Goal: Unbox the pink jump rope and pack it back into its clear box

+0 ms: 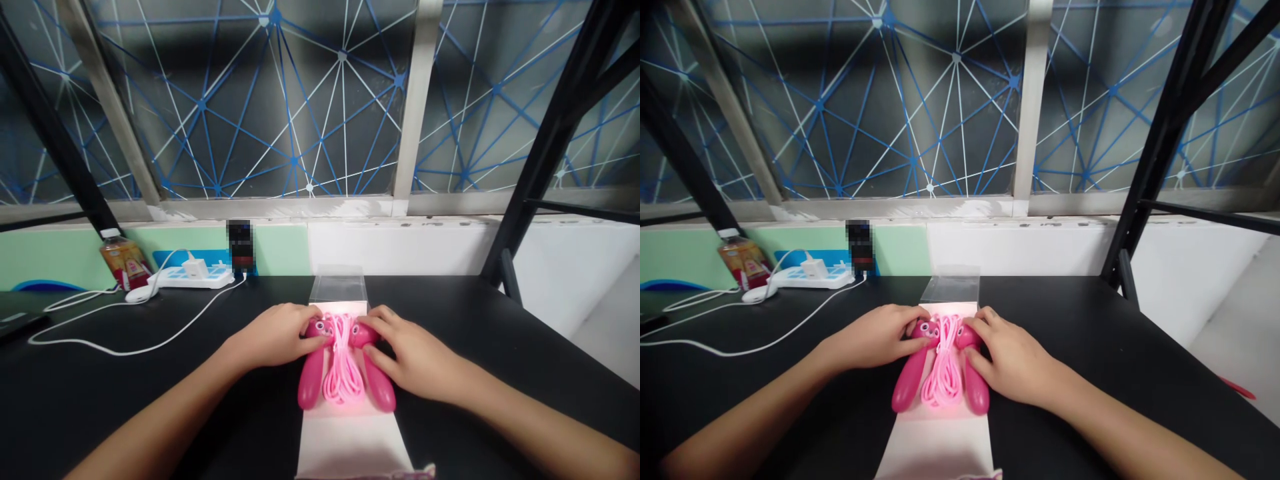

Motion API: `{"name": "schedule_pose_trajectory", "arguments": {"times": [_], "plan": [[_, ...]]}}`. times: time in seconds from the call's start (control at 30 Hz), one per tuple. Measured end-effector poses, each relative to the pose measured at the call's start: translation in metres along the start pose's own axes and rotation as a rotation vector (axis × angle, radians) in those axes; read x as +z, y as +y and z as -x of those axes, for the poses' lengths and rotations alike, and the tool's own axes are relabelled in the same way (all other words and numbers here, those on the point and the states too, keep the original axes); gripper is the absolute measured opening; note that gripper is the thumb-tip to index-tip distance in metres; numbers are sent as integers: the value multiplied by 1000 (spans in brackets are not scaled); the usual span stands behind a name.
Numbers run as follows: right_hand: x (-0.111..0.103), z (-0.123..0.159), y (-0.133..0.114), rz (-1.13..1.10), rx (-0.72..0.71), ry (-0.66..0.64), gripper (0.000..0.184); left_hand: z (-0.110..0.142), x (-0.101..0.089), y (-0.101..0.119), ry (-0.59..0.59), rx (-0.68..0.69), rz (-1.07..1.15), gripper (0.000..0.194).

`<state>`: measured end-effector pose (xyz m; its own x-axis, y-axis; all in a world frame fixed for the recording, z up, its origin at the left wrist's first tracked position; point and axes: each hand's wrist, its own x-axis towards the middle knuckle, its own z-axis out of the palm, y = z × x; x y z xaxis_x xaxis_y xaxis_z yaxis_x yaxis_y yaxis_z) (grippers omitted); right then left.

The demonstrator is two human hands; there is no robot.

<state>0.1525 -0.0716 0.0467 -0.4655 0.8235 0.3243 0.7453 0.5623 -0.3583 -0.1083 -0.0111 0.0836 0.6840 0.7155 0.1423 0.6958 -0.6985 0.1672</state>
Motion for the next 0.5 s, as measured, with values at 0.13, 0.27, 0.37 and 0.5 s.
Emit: {"name": "schedule_pose_trajectory", "arguments": {"times": [0.13, 0.27, 0.37, 0.5], "plan": [[3, -3, 5, -79, 69, 12, 28, -3, 4, -5, -57, -7, 115, 33], [7, -4, 14, -152, 110, 32, 24, -5, 5, -4, -89, -19, 193, 33], [7, -4, 17, -119, 107, 28, 23, -4, 3, -2, -159, -15, 223, 34], [10, -2, 14, -29, 65, 42, 24, -1, 2, -3, -179, -3, 212, 37]]}}
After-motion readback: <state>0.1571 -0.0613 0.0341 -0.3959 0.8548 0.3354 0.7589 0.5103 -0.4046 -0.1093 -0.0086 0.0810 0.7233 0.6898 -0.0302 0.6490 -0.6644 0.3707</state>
